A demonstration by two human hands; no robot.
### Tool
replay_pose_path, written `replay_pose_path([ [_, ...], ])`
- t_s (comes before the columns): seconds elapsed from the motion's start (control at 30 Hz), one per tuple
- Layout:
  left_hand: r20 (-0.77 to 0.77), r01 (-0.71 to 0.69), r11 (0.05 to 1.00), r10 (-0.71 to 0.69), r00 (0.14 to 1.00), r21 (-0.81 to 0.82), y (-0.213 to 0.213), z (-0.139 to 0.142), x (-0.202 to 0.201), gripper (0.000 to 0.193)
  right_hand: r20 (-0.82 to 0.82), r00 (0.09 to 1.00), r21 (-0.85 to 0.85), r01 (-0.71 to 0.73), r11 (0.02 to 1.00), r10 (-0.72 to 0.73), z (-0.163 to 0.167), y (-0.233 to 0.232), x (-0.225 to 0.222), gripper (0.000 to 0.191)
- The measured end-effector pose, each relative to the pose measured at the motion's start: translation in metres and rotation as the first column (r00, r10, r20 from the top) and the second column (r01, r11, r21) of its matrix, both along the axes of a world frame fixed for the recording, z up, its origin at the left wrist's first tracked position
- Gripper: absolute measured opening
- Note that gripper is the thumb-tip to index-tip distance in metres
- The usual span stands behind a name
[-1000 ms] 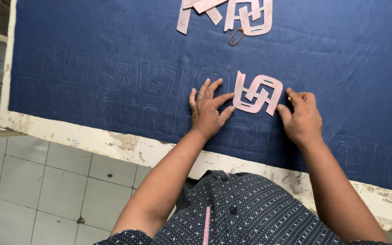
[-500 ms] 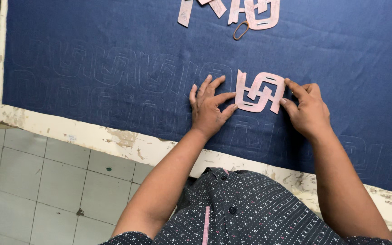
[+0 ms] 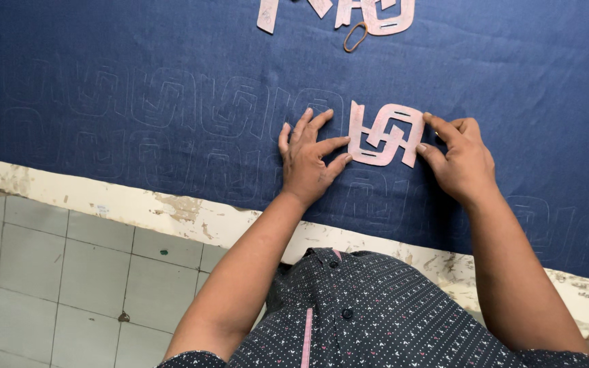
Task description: The person rolls up a section of blue fabric on a work table, then places a pink paper pattern template onto the fabric, aligning it with chalk outlines. They hold the template steady and trace around its edges with a pen to mark the fabric.
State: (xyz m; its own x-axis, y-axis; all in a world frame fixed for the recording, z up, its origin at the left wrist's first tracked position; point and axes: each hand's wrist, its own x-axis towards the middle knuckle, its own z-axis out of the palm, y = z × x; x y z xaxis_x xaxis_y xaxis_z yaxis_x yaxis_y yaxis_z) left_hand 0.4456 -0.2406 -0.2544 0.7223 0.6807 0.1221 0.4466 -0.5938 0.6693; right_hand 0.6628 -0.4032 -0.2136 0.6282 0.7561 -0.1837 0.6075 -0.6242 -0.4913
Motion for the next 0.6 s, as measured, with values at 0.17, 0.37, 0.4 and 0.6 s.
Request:
replay_pose_path([
  [0.17, -0.015, -0.006, 1.000, 0.006, 1.000, -0.011, -0.0005, 0.0001, 0.0007, 0.027, 0.011, 1.000, -0.002, 0.005, 1.000, -0.005, -0.0006, 0.0008, -0.0020, 0.052],
  [0.37, -0.007, -0.006, 1.000, 0.006, 1.000, -0.009, 0.0008, 0.0014, -0.0009, 0.028, 0.004, 1.000, -0.029, 0.006, 1.000, -0.006, 0.0009, 0.0018, -0.0029, 0.052],
  [0.4, -0.011, -0.007, 1.000, 0.007, 1.000, -0.011, 0.0009, 0.0016, -0.0008, 0.028, 0.001, 1.000, -0.028, 0.006, 1.000, -0.006, 0.0006, 0.0019, -0.0027, 0.052],
  [0.6, -0.021, -0.011, 1.000, 0.011, 1.000, -0.009, 0.0006, 0.0014, -0.0007, 0.027, 0.011, 1.000, -0.045, 0.002, 0.999, -0.002, -0.0038, 0.0018, -0.0009, 0.053],
])
